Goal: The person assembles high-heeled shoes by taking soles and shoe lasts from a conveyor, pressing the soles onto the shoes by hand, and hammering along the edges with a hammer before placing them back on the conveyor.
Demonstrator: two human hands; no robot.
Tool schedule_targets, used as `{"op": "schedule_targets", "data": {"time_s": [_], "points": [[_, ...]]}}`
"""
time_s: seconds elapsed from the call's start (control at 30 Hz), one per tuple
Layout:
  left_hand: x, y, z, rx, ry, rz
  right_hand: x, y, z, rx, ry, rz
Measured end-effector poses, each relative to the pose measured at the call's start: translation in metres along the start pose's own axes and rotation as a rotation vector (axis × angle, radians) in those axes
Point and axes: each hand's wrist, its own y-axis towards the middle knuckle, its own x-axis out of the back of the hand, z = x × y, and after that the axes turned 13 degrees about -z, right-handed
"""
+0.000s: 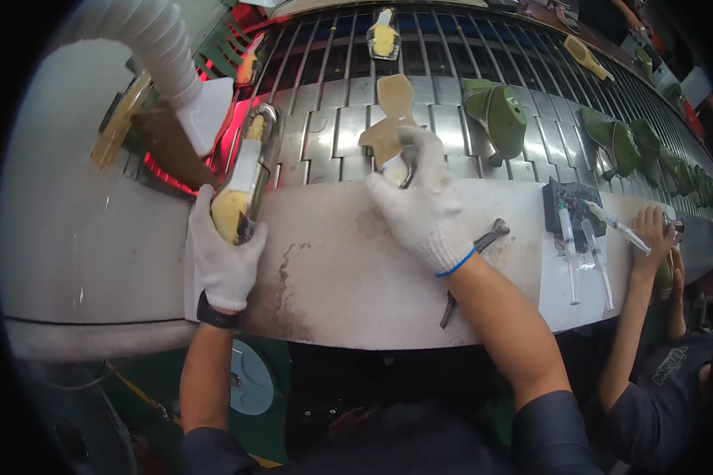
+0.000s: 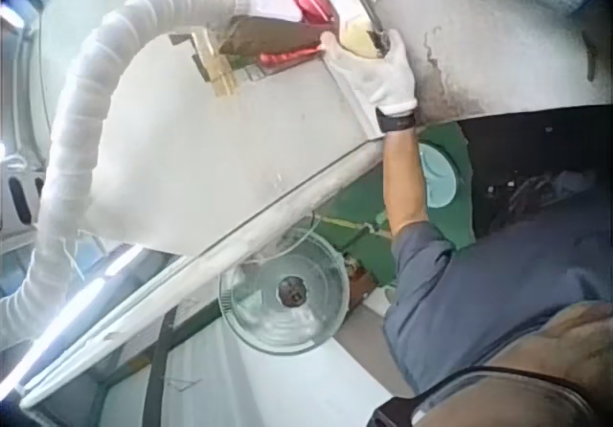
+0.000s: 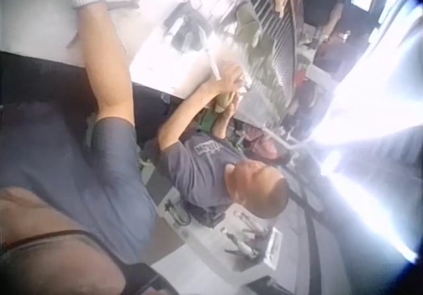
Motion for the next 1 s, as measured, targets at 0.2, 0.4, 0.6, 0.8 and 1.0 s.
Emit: {"op": "schedule_targets", "data": {"time_s": [0.2,0.4,0.6,0.8,1.0], "points": [[0.078,-0.066,0.002,-0.149,-0.112,0.025,0.02,0.0,0.029,0.526,-0.244,0.128],[0.062,-0.096,0.018,0.074,-0.168,-0.201,0.06,-0.062,0.09,0.63,-0.46,0.828],[0.059,-0.098,0.017,0.108,-0.213,-0.211,0.038,-0.08,0.105,-0.233,0.0,0.528],[0.058,-0.096,0.014,0.089,-0.262,-0.216,0.03,-0.098,0.089,-0.523,0.245,0.244],[0.055,-0.101,0.02,0.129,-0.278,-0.225,0.012,-0.098,0.094,-0.587,0.202,0.223]]}}
